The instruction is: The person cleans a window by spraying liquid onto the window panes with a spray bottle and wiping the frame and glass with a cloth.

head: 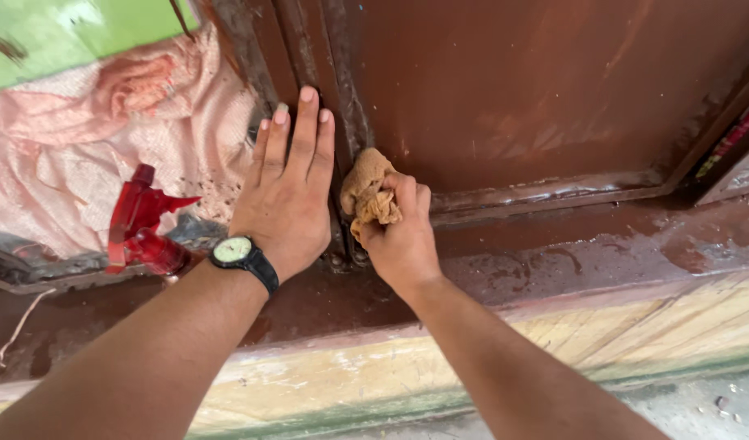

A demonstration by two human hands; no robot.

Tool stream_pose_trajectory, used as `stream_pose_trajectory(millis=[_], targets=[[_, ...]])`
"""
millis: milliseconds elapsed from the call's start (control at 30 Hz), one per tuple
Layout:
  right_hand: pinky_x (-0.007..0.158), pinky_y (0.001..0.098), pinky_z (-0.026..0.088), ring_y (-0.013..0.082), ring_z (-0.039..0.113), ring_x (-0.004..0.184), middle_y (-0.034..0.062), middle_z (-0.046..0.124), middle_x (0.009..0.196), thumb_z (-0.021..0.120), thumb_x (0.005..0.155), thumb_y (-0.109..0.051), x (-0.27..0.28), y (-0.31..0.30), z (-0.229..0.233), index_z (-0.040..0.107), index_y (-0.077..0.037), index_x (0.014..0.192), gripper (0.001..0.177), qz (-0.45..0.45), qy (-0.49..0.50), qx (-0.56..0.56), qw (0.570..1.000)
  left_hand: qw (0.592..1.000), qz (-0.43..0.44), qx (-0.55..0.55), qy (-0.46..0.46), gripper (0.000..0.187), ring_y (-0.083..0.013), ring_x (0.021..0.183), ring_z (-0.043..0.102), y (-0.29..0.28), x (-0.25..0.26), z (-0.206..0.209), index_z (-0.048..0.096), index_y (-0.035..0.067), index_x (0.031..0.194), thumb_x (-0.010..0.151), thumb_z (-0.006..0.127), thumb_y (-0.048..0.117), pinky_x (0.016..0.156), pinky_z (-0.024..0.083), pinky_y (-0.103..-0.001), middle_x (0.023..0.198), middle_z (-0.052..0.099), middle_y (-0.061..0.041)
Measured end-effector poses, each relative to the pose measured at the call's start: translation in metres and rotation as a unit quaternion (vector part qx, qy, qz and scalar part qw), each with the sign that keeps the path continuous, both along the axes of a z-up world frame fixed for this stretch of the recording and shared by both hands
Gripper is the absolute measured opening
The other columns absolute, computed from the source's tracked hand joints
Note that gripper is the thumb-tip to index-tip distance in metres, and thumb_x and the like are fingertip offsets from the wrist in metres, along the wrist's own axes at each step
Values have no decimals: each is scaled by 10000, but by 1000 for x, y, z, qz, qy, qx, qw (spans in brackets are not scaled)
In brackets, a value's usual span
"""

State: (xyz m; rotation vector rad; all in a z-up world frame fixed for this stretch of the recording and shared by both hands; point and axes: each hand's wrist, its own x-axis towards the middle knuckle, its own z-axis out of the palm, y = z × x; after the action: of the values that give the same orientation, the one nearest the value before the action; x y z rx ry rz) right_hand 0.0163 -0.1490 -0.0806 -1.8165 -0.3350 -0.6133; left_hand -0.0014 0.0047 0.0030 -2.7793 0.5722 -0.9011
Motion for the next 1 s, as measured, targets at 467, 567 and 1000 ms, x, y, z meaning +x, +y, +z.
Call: stream_pose_trajectory(millis=[467, 567, 1000], targets=[[955, 448, 566, 439, 596, 1149, 211, 419, 1253, 683, 774, 69, -8, 2, 21, 490, -137, 1258, 561, 3, 6, -57, 998, 1000, 22, 4, 9, 816, -477, 1503, 163, 4, -4, 10, 220, -32, 1574, 814, 504, 53, 1228, 154, -529, 1674, 54, -220], [972, 430, 560, 431, 617, 1116, 188, 430, 1238, 675, 818, 51, -4, 7, 26, 518, -156, 1212, 472, 16, 109, -75, 991, 1000, 23, 7, -3, 808, -475, 1504, 167, 5, -3, 8, 225, -30, 1575, 818, 497, 46, 1229, 160, -533, 1674, 59, -219], [992, 467, 480, 422, 524, 1168, 211, 505, 1221, 711, 792, 58, -11, 11, 12, 694, -123, 1091, 350, -27, -107, -134, 985, 999, 39, 33, 2, 813, -490, 1481, 213, 18, -7, 13, 255, -4, 1577, 812, 525, 59, 1219, 193, -530, 1676, 81, -213]])
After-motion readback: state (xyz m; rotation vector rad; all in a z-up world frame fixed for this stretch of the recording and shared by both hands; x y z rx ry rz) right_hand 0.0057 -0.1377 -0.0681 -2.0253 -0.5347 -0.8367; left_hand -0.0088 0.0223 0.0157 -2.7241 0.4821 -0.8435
